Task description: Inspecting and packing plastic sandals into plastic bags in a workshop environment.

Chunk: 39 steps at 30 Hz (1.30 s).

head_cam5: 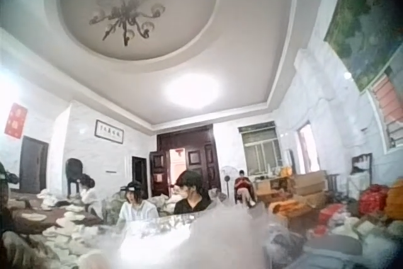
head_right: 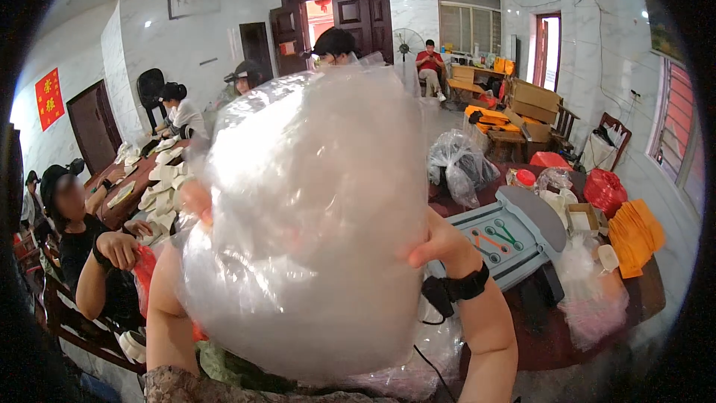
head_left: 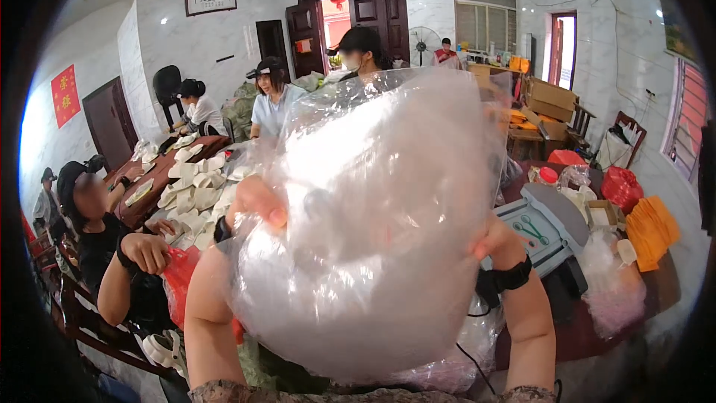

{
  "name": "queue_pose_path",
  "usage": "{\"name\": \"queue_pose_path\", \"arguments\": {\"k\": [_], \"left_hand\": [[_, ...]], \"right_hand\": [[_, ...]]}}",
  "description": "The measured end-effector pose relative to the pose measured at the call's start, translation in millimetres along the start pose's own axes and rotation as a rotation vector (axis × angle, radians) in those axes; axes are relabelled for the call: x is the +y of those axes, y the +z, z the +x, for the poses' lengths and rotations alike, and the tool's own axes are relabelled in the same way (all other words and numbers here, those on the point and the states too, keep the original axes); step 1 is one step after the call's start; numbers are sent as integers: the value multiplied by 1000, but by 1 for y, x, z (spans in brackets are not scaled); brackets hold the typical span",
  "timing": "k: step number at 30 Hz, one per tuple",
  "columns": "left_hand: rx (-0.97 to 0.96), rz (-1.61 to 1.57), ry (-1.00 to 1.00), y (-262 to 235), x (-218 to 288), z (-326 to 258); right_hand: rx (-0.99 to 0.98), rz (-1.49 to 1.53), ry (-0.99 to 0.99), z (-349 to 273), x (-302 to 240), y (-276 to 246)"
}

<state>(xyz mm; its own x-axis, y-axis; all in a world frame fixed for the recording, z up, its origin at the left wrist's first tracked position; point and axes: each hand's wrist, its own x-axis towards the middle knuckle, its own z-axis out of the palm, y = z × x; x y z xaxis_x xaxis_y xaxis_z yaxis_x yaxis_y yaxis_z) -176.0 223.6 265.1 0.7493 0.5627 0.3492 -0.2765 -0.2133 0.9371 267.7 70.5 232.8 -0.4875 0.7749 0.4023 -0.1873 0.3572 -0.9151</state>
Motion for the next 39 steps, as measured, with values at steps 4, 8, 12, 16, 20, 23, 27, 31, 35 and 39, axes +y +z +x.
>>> {"name": "queue_pose_path", "arguments": {"k": [4, 8, 12, 16, 20, 23, 27, 31, 35, 39], "left_hand": [[20, -276, -19, 6, -44, 31], [50, -580, -57, 41, -117, 50], [113, -856, -56, 89, -199, 15], [172, -1062, -25, 94, -237, -19], [368, -795, -475, 104, -228, -19], [337, -676, -535, 126, -179, -24], [334, -605, -612, 147, -158, -33], [113, -519, -251, 139, -215, -47], [-225, -1085, 95, 127, -244, -37], [-87, -1094, -20, 132, -230, -48]], "right_hand": [[394, -117, 95, -34, 7, 21], [371, -320, 131, -55, 27, -6], [710, 271, 372, -60, 74, -23], [935, 187, 448, -91, 131, -54], [887, 19, 615, -97, 142, -64], [823, 195, 574, -72, 110, -36], [743, 275, 337, -56, 68, 5], [641, 10, 183, -58, 34, 46], [557, 357, 186, -46, 9, 80], [535, 326, 168, -33, 18, 72]]}}
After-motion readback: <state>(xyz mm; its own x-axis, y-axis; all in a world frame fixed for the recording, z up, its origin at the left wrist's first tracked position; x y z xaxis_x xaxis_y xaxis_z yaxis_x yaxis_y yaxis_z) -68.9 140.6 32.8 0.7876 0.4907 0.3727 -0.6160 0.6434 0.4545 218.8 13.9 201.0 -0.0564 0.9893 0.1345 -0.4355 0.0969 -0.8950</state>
